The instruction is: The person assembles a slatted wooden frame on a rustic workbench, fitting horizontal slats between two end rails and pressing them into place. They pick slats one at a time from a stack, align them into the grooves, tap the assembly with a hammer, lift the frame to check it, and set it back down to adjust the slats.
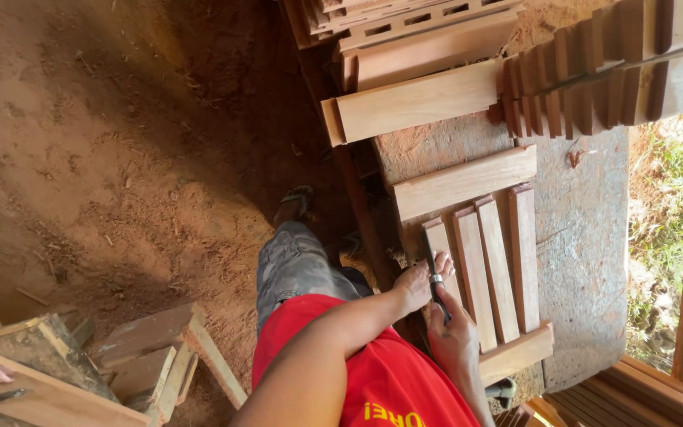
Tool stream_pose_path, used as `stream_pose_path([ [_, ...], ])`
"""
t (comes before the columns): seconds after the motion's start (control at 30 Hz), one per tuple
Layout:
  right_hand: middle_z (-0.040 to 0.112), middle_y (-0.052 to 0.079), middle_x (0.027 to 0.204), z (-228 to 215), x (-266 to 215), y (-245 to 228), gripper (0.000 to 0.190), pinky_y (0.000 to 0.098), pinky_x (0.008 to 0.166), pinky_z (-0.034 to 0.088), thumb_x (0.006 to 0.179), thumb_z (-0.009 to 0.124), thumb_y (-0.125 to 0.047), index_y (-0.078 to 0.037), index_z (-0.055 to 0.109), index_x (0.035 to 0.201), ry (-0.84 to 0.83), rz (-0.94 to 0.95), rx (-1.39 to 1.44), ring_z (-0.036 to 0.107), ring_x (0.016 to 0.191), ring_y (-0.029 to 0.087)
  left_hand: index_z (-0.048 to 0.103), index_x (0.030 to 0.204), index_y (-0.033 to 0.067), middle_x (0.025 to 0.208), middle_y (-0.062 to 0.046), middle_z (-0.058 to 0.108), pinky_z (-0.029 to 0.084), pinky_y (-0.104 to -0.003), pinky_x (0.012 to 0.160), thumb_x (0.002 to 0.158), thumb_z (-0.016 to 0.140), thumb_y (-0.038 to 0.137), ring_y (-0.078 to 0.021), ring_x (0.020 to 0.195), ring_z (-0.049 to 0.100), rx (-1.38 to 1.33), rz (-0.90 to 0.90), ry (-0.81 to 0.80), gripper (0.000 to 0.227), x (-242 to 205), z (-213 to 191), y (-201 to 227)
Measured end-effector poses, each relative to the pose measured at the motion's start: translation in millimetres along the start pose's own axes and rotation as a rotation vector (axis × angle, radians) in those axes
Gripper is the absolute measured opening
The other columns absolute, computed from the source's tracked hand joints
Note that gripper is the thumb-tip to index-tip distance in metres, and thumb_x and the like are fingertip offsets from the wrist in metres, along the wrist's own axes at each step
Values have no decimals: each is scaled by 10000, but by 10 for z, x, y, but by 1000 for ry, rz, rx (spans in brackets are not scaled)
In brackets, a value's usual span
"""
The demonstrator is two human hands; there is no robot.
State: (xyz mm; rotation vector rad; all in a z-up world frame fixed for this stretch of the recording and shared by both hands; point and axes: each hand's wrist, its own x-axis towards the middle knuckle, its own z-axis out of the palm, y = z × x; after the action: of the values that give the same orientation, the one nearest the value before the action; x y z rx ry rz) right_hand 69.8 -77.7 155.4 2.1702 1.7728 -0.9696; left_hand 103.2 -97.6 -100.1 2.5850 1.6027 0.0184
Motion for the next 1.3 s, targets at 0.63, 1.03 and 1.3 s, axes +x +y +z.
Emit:
stream_pose_path([
  [0.63, 786, 79, 1088, -239, 865, -15, 360, 480, 988, 572, 925, 592, -515, -492, 680, 1273, -263, 82, -503, 720, 1119, 300, 510, 1494, 318, 1347, 14, 678, 142, -381, 1317, 1081, 264, 332, -163, 1425, 467, 48, 62, -401, 481, 44, 738, 446],
  [1.03, 510, 126, 692, -752, -713, 2008, 422, 292, 485, 339, 993, 619, -133, 82, 581, 1354, 219, 225, 799, 437, 550, 176, 529, 1389, -12, 1433, -194, 525, 279, -501, 1183, 815, 625, 282, -371, 1431, 380, -363, 161, -88, 652, -195, -729, -569],
  [1.3, 566, 30, 827, -56, -357, 3445, 228, 219, 490, 387, 1106, 547, -305, -94, 553, 1192, 424, 318, 1459, 499, 590, 104, 625, 976, 44, 981, -153, 657, 389, -491, 879, 733, 702, 284, -367, 975, 543, -660, -4, 23, 350, -661, -1525, -1008],
])
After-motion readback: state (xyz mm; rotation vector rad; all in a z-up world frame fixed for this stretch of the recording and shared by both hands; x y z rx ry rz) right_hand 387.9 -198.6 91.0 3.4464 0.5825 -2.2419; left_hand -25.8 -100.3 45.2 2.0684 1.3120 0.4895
